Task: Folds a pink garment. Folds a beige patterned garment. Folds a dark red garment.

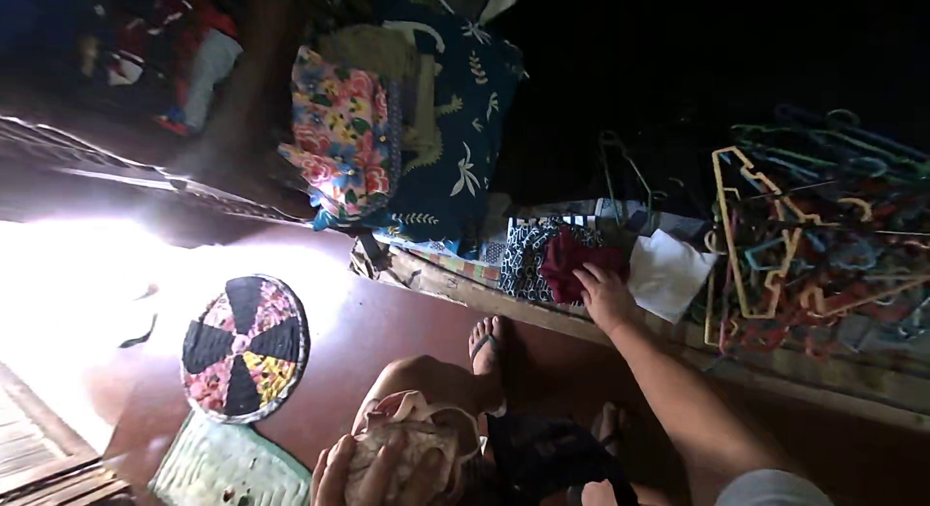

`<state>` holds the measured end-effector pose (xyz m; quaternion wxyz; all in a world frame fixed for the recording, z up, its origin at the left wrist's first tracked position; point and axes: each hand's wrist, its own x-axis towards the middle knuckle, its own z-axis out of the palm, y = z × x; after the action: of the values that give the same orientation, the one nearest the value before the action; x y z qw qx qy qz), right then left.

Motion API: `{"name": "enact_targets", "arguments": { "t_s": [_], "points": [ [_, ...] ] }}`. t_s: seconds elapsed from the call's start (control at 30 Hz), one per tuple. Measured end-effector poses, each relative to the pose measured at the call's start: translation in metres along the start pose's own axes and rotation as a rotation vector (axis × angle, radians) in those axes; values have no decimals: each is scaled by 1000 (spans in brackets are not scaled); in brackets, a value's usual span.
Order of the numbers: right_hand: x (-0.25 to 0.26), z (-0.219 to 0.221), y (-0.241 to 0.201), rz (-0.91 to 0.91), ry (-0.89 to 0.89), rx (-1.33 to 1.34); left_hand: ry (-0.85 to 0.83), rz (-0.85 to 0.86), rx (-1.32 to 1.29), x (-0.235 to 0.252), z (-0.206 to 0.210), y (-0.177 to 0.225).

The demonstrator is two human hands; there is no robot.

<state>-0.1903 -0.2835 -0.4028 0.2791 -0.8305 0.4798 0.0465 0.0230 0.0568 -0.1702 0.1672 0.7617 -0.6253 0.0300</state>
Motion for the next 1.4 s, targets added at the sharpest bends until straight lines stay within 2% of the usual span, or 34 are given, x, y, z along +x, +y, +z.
{"name": "enact_targets", "arguments": {
  "t_s": [0.2, 0.27, 0.43, 0.53, 0.63, 0.73, 0.8, 0.93, 1.03, 1.17, 1.27, 1.33, 1.4],
  "points": [
    [-11, -43, 17, 163, 93, 105, 14, -2, -10, 0, 3, 2],
    [-23, -66, 15, 215, 192, 338, -7, 2, -22, 2, 3, 4],
    [-53, -120, -3, 271, 484, 1229, 46, 2, -35, 5, 5, 7],
    [-86, -164, -23, 162, 493, 1569, 31, -12, -9, 2, 4, 8],
    [-127, -200, -40, 11, 445, 1750, -29, -10, 5, -1, -3, 10],
    [-166, -223, -57, -138, 408, 1836, -130, -16, 3, -2, -20, 9],
    [-196, -233, -69, -165, 428, 1865, -164, -21, -9, -1, -35, 11],
    [-253, -237, -78, -380, 339, 1949, -97, 59, -128, 16, -70, 35],
    [-286, -236, -82, -498, 333, 1931, -127, 164, -388, 39, -84, 78],
    [-315, -227, -89, -576, 294, 1962, -333, 137, -796, 66, -70, 150],
    [-319, -211, -86, -681, 227, 1972, -234, 270, -851, 77, -44, 181],
    [-324, -204, -84, -616, 289, 1960, -219, 267, -860, 78, -38, 189],
    [-328, -202, -80, -479, 402, 1861, -299, 187, -913, 79, -43, 186]
  ]
}}
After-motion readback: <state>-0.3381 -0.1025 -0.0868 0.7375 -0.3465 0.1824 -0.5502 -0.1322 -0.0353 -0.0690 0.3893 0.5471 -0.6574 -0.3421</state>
